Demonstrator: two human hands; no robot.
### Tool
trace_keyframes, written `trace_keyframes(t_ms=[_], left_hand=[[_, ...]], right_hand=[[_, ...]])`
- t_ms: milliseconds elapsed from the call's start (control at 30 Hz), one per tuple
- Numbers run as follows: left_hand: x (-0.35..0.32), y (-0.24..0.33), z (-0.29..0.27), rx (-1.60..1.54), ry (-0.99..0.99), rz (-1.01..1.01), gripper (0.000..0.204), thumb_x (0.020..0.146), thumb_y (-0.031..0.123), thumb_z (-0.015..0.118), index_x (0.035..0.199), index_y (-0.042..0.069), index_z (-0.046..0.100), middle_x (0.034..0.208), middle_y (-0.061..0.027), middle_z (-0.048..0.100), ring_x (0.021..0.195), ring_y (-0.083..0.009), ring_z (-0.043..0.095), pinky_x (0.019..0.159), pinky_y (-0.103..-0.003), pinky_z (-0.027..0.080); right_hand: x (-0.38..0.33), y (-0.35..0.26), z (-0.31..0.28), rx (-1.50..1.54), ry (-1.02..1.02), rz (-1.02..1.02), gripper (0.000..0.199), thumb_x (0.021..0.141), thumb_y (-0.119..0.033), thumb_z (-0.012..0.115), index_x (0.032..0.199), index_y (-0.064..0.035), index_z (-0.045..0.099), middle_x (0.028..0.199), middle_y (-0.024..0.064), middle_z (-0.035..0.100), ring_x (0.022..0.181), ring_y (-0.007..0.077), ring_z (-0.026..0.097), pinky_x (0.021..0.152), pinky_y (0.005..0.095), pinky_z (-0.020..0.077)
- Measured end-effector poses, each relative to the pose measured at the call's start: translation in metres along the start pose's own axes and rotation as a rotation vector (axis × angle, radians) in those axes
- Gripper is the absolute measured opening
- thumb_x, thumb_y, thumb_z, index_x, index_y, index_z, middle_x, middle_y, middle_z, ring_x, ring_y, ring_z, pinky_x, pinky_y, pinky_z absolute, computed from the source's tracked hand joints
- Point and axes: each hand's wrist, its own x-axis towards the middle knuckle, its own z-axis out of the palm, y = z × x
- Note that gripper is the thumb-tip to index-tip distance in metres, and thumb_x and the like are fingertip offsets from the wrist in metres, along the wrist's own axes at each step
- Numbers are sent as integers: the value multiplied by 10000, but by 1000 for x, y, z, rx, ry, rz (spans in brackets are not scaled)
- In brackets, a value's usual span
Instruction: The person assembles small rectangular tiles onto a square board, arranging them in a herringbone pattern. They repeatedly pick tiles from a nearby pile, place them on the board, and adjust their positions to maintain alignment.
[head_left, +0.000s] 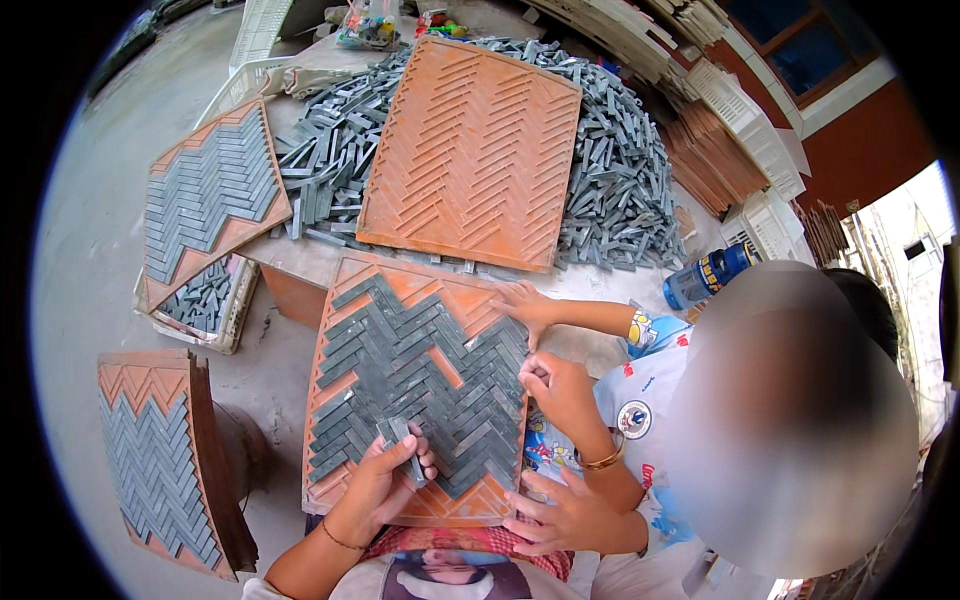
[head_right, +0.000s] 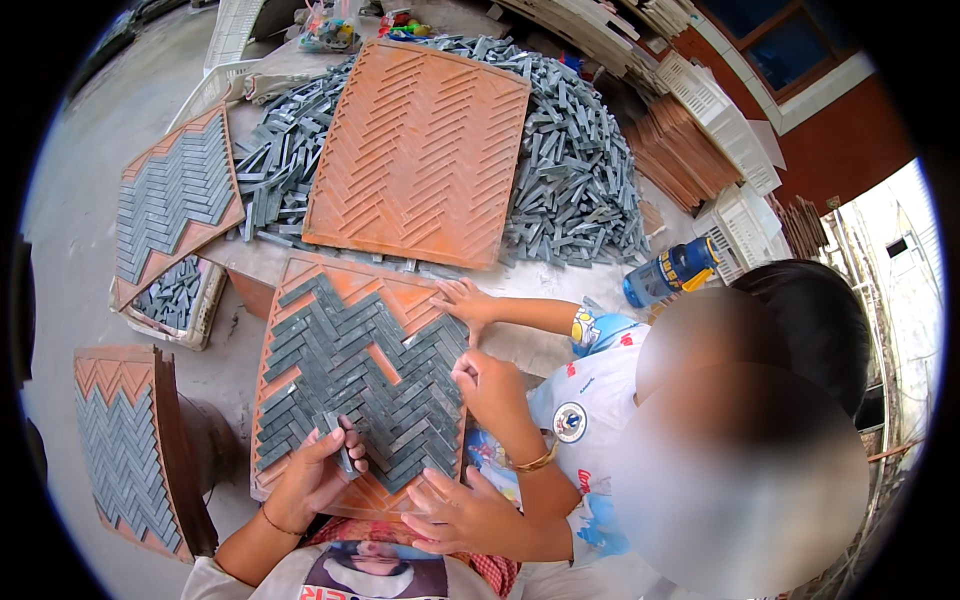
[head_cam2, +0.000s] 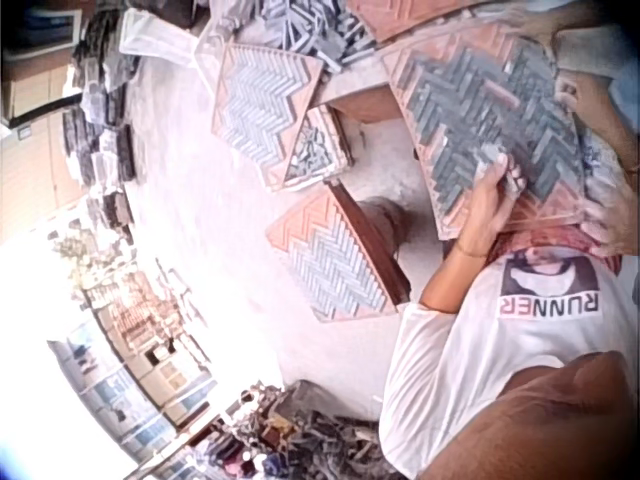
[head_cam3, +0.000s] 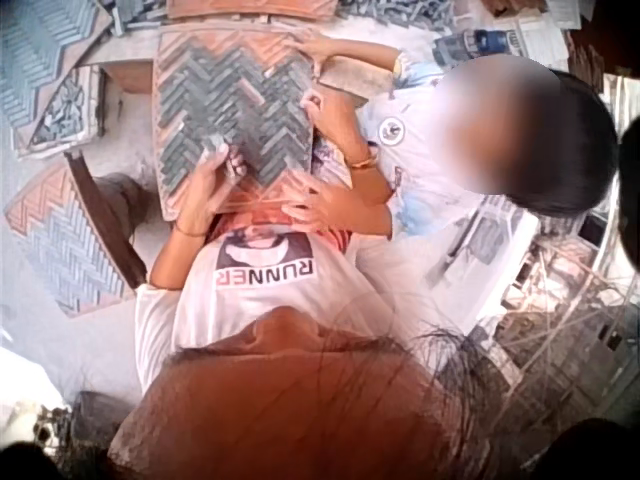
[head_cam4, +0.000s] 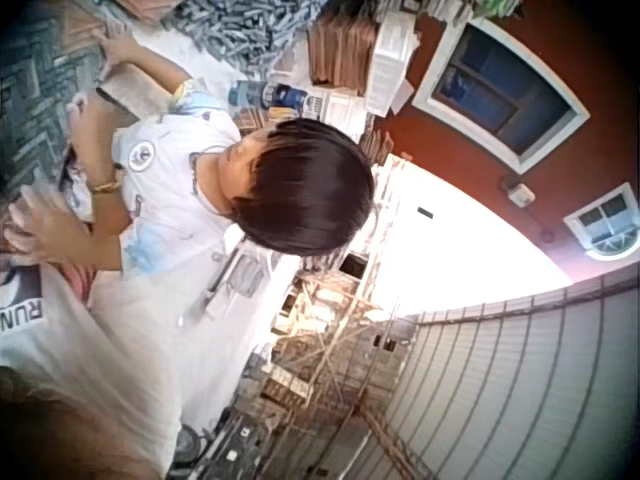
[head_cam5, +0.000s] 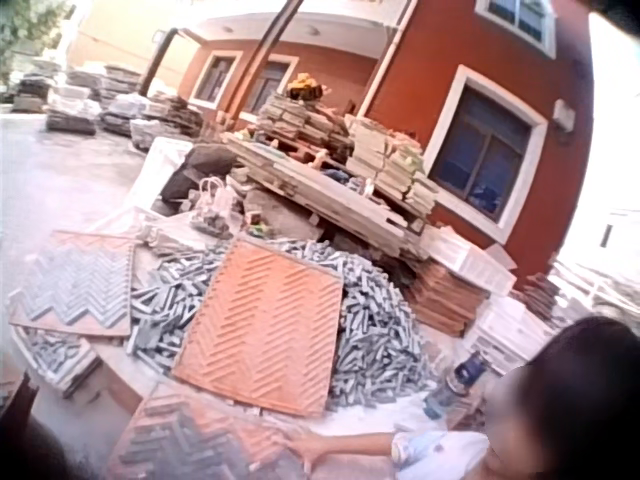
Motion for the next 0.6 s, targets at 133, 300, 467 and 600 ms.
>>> trace_keyframes(t_ms=[133, 300, 467, 600], left_hand=[[-11, -2, 4, -15, 7, -34, 218, 811, 91, 614, 990, 67, 492, 807, -53, 521, 758, -175, 510, 665, -341, 467], [-10, -9, 11, 57, 77, -115, 199, 799, 80, 609, 965, 62, 501, 809, -48, 526, 775, -172, 527, 743, -372, 491], [0, -19, 18, 126, 24, -109, 173, 806, 90, 608, 942, 59, 505, 829, -48, 533, 782, -169, 529, 776, -364, 486], [16, -23, 14, 192, 48, -63, 321, 817, 92, 605, 1101, 40, 462, 949, -82, 554, 907, -200, 552, 848, -399, 479]], right_hand=[[-46, 10, 35, -263, 77, 113, 175, 731, -156, 673, 856, -70, 586, 808, 94, 622, 709, 257, 613, 571, 351, 473], [-64, 7, 54, -294, 323, 117, 187, 703, -136, 701, 826, -52, 589, 746, 95, 617, 659, 247, 608, 567, 350, 467], [-59, 17, 54, -137, 316, 106, 173, 688, -100, 698, 791, -24, 583, 743, 116, 604, 639, 271, 586, 569, 342, 464], [-59, 8, 44, -91, 319, 58, 167, 693, -96, 699, 775, -2, 589, 706, 92, 585, 593, 199, 570, 554, 288, 456]])
